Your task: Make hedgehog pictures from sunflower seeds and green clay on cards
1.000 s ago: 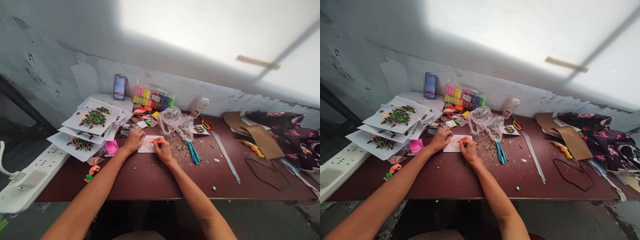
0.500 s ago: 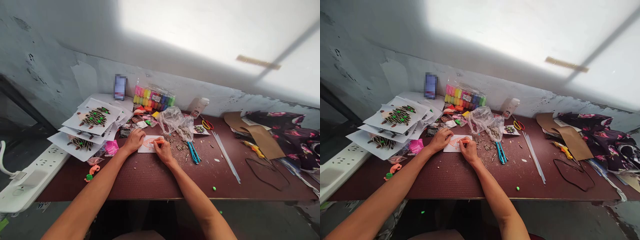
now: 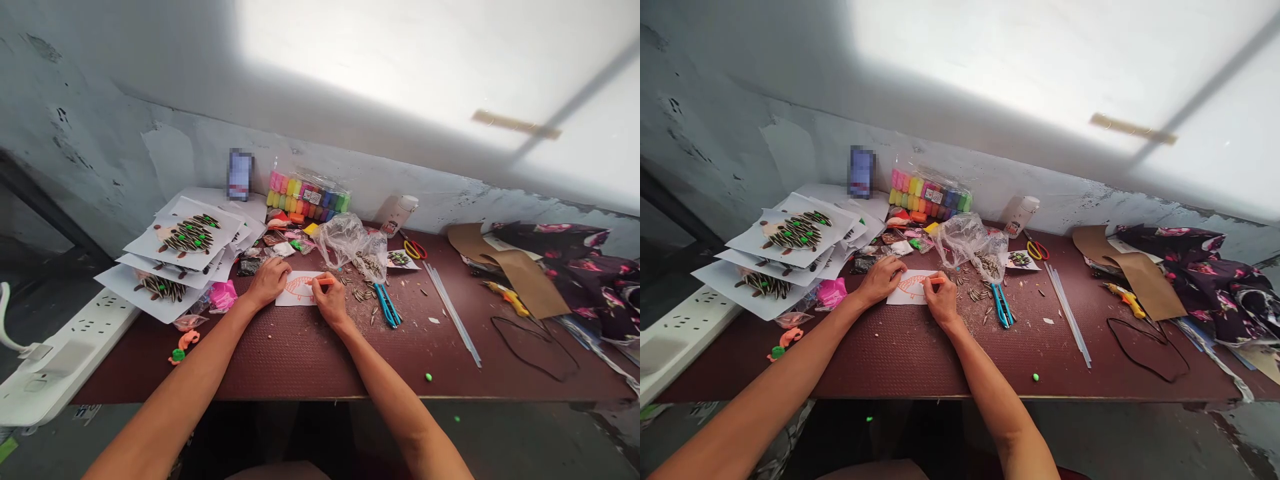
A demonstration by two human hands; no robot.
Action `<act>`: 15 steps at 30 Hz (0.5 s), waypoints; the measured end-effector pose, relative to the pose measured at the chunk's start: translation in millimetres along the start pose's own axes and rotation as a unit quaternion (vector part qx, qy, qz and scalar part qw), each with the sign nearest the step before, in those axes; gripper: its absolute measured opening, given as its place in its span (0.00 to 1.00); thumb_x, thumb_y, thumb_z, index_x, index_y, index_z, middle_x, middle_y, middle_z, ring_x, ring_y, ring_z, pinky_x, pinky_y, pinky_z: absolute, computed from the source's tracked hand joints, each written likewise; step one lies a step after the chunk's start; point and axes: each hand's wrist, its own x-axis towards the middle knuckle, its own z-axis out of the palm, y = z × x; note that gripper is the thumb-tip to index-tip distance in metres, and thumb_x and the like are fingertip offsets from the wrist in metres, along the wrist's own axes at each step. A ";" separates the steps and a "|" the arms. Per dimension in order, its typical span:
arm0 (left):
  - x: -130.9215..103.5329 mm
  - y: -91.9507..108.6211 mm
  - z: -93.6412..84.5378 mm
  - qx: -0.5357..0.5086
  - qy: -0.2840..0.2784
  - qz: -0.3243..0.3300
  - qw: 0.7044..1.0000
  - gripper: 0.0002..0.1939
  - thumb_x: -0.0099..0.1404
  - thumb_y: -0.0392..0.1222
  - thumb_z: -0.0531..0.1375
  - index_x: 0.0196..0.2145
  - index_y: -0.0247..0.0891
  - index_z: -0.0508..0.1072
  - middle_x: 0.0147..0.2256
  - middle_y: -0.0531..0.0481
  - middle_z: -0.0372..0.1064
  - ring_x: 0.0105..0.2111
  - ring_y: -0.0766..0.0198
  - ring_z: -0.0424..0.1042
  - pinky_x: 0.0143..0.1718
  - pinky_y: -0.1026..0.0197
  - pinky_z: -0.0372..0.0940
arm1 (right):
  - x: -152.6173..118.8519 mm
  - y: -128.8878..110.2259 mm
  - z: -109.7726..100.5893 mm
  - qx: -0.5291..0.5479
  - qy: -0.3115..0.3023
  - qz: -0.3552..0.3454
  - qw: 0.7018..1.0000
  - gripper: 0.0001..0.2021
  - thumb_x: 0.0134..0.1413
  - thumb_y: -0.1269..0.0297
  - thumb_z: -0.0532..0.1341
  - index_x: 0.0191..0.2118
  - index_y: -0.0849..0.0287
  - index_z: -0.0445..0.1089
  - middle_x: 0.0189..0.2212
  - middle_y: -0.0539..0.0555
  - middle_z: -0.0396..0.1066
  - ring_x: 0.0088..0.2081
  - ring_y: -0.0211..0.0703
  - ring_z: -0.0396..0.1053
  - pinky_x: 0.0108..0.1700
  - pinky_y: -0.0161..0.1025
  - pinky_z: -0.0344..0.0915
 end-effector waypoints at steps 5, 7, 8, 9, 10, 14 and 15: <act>0.0 0.1 0.1 -0.001 -0.001 0.001 1.000 0.10 0.63 0.30 0.54 0.34 0.38 0.73 0.33 0.46 0.67 0.37 0.54 0.68 0.41 0.53 0.64 | -0.3 0.5 0.2 -0.013 -0.019 -0.008 1.000 0.14 0.59 0.57 0.57 0.29 0.58 0.74 0.23 0.51 0.71 0.23 0.38 0.65 0.27 0.35 0.59; 0.1 -0.1 0.2 -0.001 -0.001 0.004 1.000 0.09 0.63 0.30 0.54 0.33 0.38 0.73 0.33 0.46 0.67 0.38 0.54 0.68 0.41 0.53 0.64 | -0.5 0.6 0.0 -0.015 -0.024 -0.008 1.000 0.15 0.59 0.56 0.56 0.30 0.58 0.75 0.23 0.51 0.72 0.23 0.38 0.65 0.27 0.35 0.59; 0.2 -0.2 0.3 -0.001 0.000 0.005 1.000 0.09 0.63 0.30 0.54 0.33 0.38 0.73 0.33 0.46 0.67 0.38 0.54 0.68 0.41 0.53 0.64 | -0.5 0.7 -0.1 -0.017 -0.027 -0.009 0.999 0.15 0.59 0.57 0.56 0.30 0.58 0.75 0.24 0.51 0.72 0.23 0.38 0.65 0.28 0.35 0.59; 0.2 -0.3 0.4 -0.001 0.000 0.006 1.000 0.09 0.63 0.30 0.54 0.33 0.38 0.73 0.33 0.46 0.67 0.38 0.54 0.68 0.41 0.53 0.64 | -0.5 0.7 -0.3 -0.018 -0.032 -0.009 0.999 0.15 0.60 0.57 0.56 0.31 0.58 0.76 0.24 0.52 0.73 0.23 0.38 0.65 0.28 0.35 0.59; 0.2 -0.5 0.6 -0.001 0.001 0.006 1.000 0.09 0.64 0.30 0.54 0.33 0.38 0.73 0.33 0.46 0.67 0.38 0.54 0.68 0.41 0.53 0.64 | -0.5 0.7 -0.4 -0.020 -0.037 -0.009 0.999 0.15 0.60 0.57 0.56 0.31 0.58 0.76 0.25 0.52 0.73 0.23 0.38 0.65 0.28 0.35 0.59; 0.1 -1.0 1.0 0.000 0.003 0.007 1.000 0.09 0.63 0.30 0.54 0.33 0.39 0.73 0.33 0.46 0.67 0.38 0.54 0.68 0.41 0.53 0.65 | -0.2 0.9 -0.5 -0.026 -0.044 -0.012 0.999 0.15 0.60 0.56 0.56 0.32 0.59 0.77 0.27 0.53 0.74 0.24 0.38 0.66 0.29 0.36 0.60; 0.1 -1.1 1.1 0.001 0.004 0.008 1.000 0.09 0.63 0.30 0.54 0.33 0.39 0.73 0.33 0.46 0.67 0.38 0.54 0.68 0.41 0.53 0.65 | -0.1 1.1 -0.4 -0.027 -0.041 -0.011 0.999 0.15 0.60 0.56 0.56 0.32 0.59 0.76 0.26 0.53 0.74 0.24 0.38 0.66 0.29 0.36 0.60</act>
